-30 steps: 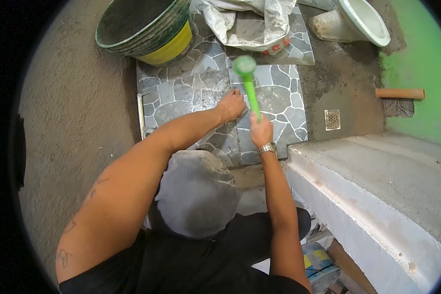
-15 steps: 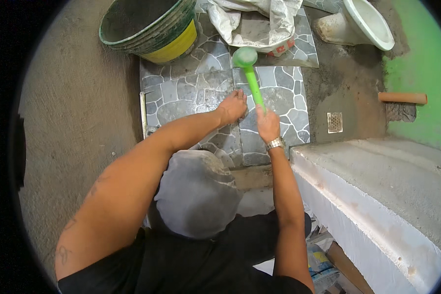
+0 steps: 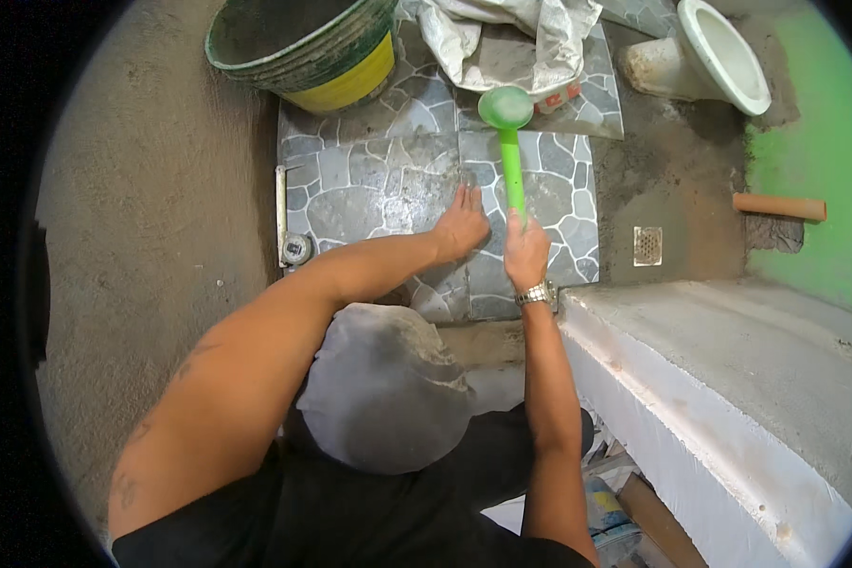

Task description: Installing ceramic tiles on a floor using mortar and a rubber mallet.

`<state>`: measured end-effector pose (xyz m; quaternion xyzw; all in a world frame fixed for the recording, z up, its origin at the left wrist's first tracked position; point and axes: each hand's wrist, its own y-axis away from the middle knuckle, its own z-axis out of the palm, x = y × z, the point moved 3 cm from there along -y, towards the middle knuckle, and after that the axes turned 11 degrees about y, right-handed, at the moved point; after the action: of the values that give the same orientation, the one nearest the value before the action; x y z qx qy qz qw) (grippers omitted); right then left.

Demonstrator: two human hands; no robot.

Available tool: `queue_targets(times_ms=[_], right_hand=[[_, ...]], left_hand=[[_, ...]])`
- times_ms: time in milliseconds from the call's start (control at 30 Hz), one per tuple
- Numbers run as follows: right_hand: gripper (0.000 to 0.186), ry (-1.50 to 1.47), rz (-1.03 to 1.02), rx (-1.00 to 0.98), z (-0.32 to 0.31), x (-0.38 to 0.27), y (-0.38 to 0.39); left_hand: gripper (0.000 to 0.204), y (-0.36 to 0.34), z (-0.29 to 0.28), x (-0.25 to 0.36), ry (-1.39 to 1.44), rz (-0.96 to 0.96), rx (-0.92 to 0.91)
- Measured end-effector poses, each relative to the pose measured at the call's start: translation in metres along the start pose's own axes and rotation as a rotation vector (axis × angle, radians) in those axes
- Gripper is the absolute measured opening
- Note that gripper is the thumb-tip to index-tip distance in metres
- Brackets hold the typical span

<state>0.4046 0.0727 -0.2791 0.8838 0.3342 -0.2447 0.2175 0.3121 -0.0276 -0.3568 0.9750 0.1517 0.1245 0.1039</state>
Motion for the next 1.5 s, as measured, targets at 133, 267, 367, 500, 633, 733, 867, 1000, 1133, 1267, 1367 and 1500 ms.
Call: queue_targets(times_ms=[133,267,367,500,633,733,867,1000,1133,1267,1367,1500], right_hand=[[0.057,0.268,-0.031,-0.070,0.031,0.035,-0.014],[0.058,0.124,-0.050,-0.005,0.012,0.022,-0.013],[0.059,-0.017,-0.095,0.091,0.008,0.011,-0.002],[0.058,0.304,-0.166,-0.042,0.040,0.058,-0.024],[0.059,0.020,-0.086,0.007,0.021,0.008,-0.010],[0.060,0.097,-0.087,-0.002,0.029,0.048,-0.015],[0.061,0.095,-0.088,-0.039,0.023,0.021,-0.010],[0.057,0.001,-0.073,0.009,0.024,0.023,-0.004],[0.055,0.134,-0.101,-0.075,0.027,0.029,-0.010],[0.054,0.022,-0.060,0.079,0.028,0.039,0.017],[0.051,0.161,-0.074,0.033,0.044,0.094,0.020],[0.053,-0.041,0.165,0.090,0.025,0.059,0.063]], left_hand=[[0.042,-0.009,0.004,0.000,0.050,-0.023,0.170],[0.039,-0.002,0.004,0.000,0.046,0.022,0.009],[0.038,-0.010,-0.020,0.000,-0.007,0.109,-0.085],[0.038,-0.016,-0.029,0.005,0.074,0.086,-0.175],[0.039,-0.012,-0.019,-0.008,0.032,0.085,-0.121],[0.039,-0.017,-0.025,0.004,0.075,0.110,-0.100],[0.039,-0.011,-0.015,-0.006,0.116,0.078,-0.209],[0.040,-0.011,-0.017,-0.005,0.078,0.131,-0.104],[0.042,-0.014,-0.012,-0.008,0.074,0.137,-0.169],[0.043,-0.017,-0.017,-0.003,0.057,0.129,-0.063],[0.044,-0.027,-0.023,0.009,0.095,0.151,-0.176],[0.046,-0.011,-0.009,-0.012,0.075,0.052,-0.067]])
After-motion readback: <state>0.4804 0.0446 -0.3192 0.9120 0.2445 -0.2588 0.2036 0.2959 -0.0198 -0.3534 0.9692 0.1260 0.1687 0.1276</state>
